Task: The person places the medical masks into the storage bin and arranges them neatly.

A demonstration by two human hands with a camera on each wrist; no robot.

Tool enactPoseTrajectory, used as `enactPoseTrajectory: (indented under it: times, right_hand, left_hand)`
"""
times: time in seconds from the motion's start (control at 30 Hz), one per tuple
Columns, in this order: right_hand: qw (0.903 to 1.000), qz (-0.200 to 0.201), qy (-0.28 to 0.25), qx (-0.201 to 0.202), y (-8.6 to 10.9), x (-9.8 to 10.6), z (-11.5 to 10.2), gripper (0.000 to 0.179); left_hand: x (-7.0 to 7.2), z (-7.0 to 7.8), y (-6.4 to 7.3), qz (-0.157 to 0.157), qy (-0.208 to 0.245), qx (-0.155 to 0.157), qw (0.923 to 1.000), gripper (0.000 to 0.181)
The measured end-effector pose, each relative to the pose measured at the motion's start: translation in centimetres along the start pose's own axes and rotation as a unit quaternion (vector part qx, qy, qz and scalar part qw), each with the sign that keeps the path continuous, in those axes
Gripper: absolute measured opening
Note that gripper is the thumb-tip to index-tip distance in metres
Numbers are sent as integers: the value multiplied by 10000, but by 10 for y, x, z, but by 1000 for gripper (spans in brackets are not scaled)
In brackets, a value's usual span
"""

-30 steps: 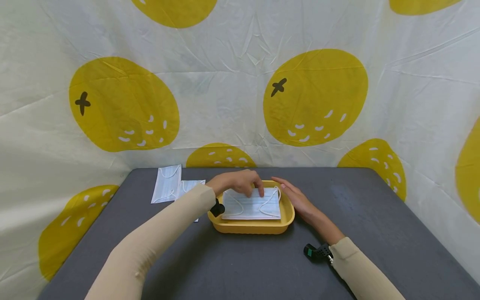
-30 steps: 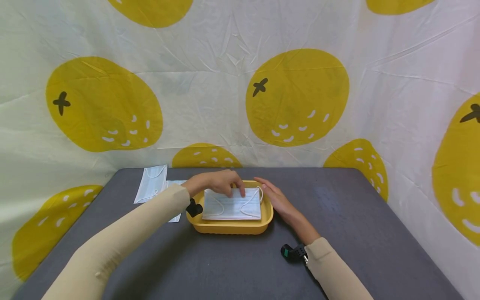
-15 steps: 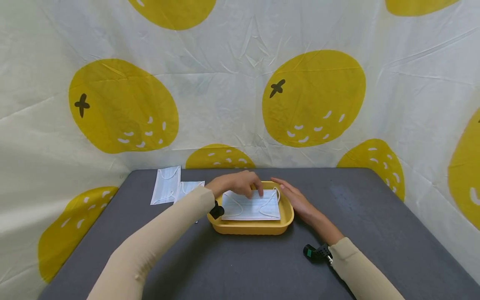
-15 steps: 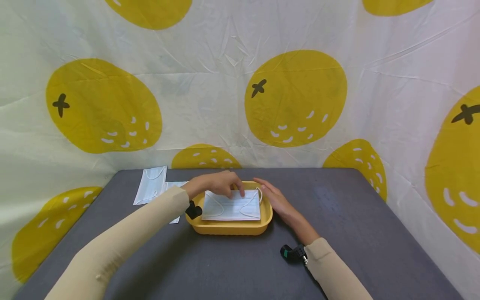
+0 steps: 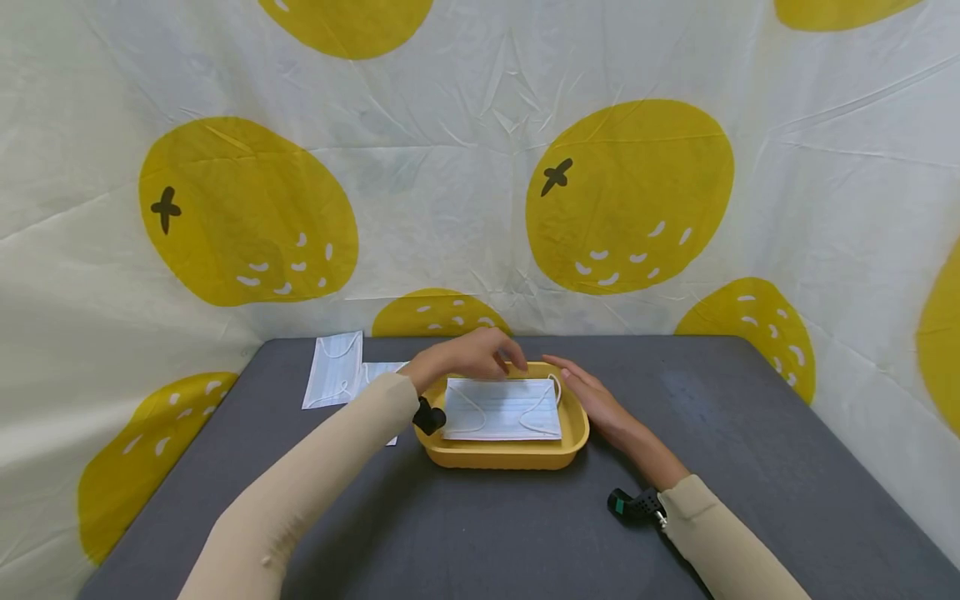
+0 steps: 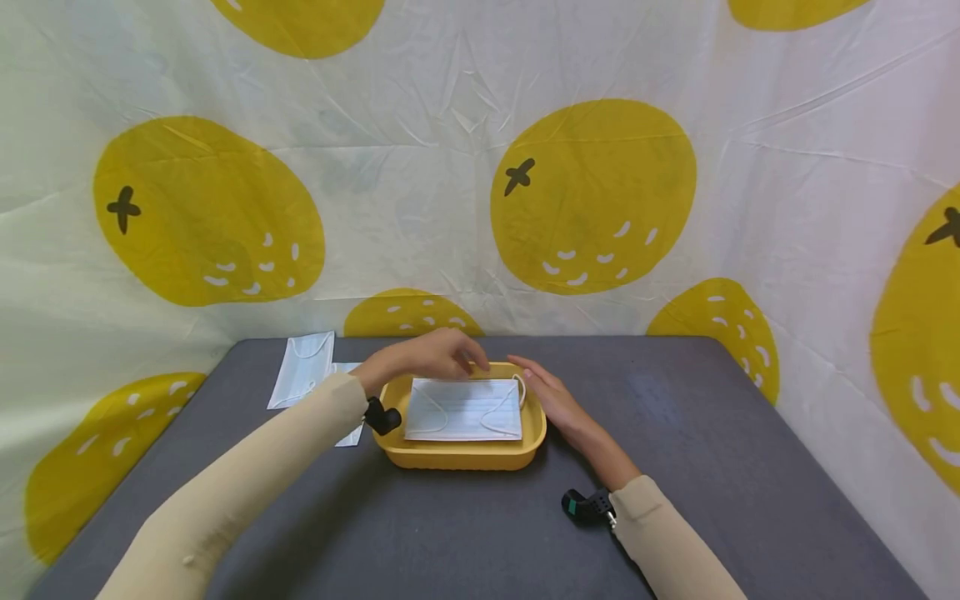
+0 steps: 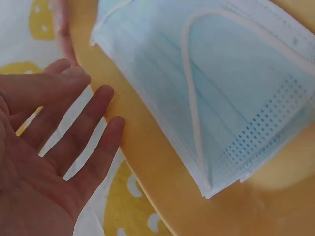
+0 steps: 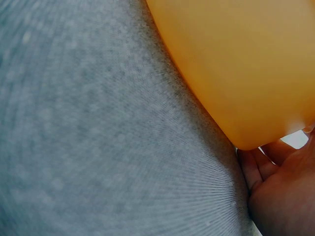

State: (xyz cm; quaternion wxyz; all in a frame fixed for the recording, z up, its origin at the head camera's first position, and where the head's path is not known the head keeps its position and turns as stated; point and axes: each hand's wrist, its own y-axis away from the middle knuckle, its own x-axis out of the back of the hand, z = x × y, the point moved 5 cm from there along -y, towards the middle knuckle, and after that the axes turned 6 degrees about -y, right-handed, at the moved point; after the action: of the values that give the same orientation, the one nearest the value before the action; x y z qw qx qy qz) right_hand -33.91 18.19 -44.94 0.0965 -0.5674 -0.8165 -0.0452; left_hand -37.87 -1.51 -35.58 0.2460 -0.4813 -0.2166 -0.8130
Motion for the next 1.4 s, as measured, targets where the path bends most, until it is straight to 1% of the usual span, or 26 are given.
enactPoseTrajectory:
  times: [0.07, 0.13, 0.23, 0.3, 0.4, 0.47, 0.57, 0.63, 0.73, 0.8, 0.9, 0.93, 1.03, 1.13, 1.17, 1.2, 1.27, 1.33, 1.4]
  right_hand:
    - [10000, 63, -68, -32, 0, 0, 0, 55]
    - [9999, 72, -105, -14, 0, 0, 1, 54]
    - [9998, 102, -158, -14, 0, 1, 1, 54]
    - [9999, 68, -101, 43, 0, 0, 1, 54]
    - [9999, 73, -87, 39, 0, 0, 2, 55]
    - [9999, 51, -58, 89, 0, 1, 2, 56]
    - [9998, 64, -125, 136, 0, 1, 2, 56]
    - [9997, 41, -112, 197, 0, 1, 2, 55]
    - [9997, 26, -178, 185, 0, 1, 2, 54]
    - [9996, 4, -193, 212, 0, 0, 2, 53]
    - [9994, 24, -262, 232, -1, 1, 1, 53]
    - [9994, 31, -262, 239, -1, 1, 1, 53]
    - [9993, 12, -267, 253, -1, 2, 2, 53]
    - [9992, -42, -276, 276, -2, 2, 3, 53]
    - [9992, -63, -288, 283, -2, 2, 3, 54]
    - [9991, -82, -294, 293, -2, 1, 4, 54]
    - [9991, -82, -303, 279, -1, 0, 4, 53]
    - [9991, -101, -304, 292, -1, 0, 3, 54]
    - [9991, -98, -293, 293, -1, -1, 3, 54]
  left_hand:
    - [3, -2, 4, 151, 143, -68, 9998, 35]
    - [6, -4, 9, 299, 378, -119, 9988, 34]
    - [11, -8, 19, 542, 728, -78, 9958, 33]
    - [14, -11, 26, 720, 938, -35, 9930, 32]
    - [17, -17, 38, 995, 1242, 79, 9872, 31]
    - [19, -22, 47, 1207, 1526, 173, 9807, 29]
    - [20, -32, 61, 1581, 1977, 311, 9669, 28]
    - [20, -40, 73, 1850, 2119, 406, 9588, 28]
    - [20, -52, 91, 2274, 2248, 517, 9461, 31]
    - [20, -60, 104, 2536, 2327, 603, 9370, 32]
    - [19, -75, 122, 2928, 2504, 782, 9195, 33]
    - [19, -79, 128, 3038, 2514, 827, 9152, 33]
    - [16, -95, 146, 3386, 2665, 1069, 8960, 33]
    - [11, -113, 161, 3647, 2745, 1300, 8802, 36]
    - [9, -120, 166, 3729, 2785, 1430, 8734, 36]
    - [7, -126, 171, 3801, 2782, 1531, 8687, 37]
    - [5, -136, 179, 3958, 2817, 1744, 8565, 38]
    - [2, -145, 187, 4158, 2919, 1943, 8391, 37]
    - [-1, -153, 195, 4377, 3075, 2131, 8176, 37]
